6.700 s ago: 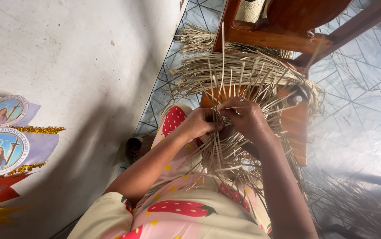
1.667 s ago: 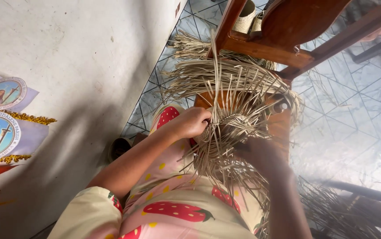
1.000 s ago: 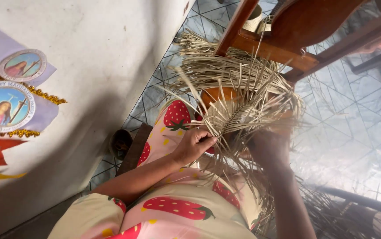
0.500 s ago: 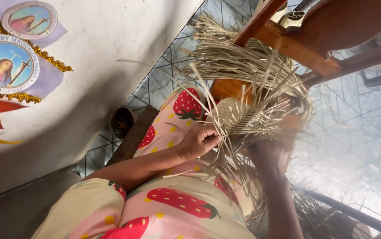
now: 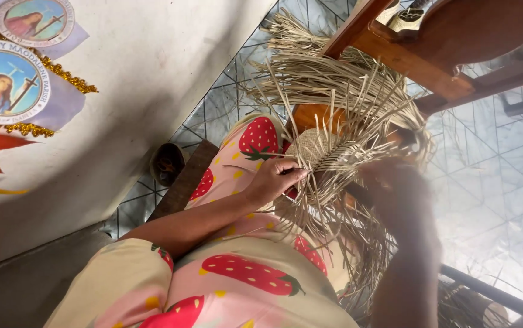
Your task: A person is weaving dried plant fibers into a circular structure, likely a basket or hat base, using their hands.
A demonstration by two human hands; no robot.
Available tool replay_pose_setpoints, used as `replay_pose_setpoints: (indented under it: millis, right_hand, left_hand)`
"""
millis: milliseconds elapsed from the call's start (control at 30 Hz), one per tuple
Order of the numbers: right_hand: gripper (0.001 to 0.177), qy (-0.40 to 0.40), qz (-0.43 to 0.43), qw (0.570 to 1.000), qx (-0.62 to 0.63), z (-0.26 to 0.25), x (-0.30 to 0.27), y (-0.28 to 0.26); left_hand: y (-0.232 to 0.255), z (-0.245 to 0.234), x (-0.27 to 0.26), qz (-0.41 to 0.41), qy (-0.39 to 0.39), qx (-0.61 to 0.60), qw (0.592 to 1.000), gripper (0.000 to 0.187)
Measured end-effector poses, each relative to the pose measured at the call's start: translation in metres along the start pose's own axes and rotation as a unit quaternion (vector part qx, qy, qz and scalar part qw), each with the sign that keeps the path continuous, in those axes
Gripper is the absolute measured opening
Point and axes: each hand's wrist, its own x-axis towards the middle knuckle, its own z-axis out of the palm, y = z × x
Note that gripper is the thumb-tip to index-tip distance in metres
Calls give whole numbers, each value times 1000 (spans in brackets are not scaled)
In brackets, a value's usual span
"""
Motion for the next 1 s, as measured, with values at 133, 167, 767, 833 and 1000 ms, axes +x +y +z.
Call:
replay_pose_setpoints:
  millis: [133, 167, 767, 833, 1000]
  right_hand:
    - [14, -63, -164, 984, -40, 47, 34, -12]
    - [14, -64, -167, 983, -41, 54, 42, -12]
    - [47, -194, -250, 938, -140, 42, 124, -32]
    - [61, -314, -10, 949, 25, 8, 108, -56]
    - [62, -251, 74, 962, 71, 29, 130, 13]
  left_hand:
    - [2, 1, 1, 5, 17, -18, 1000, 19]
    - [6, 0, 1, 6, 20, -19, 1000, 19]
    - [9, 3, 2, -7, 47, -26, 999, 14]
    - [1, 7, 2, -15, 49, 10, 999, 11]
    - [-24, 12, 8, 17, 31, 30, 999, 10]
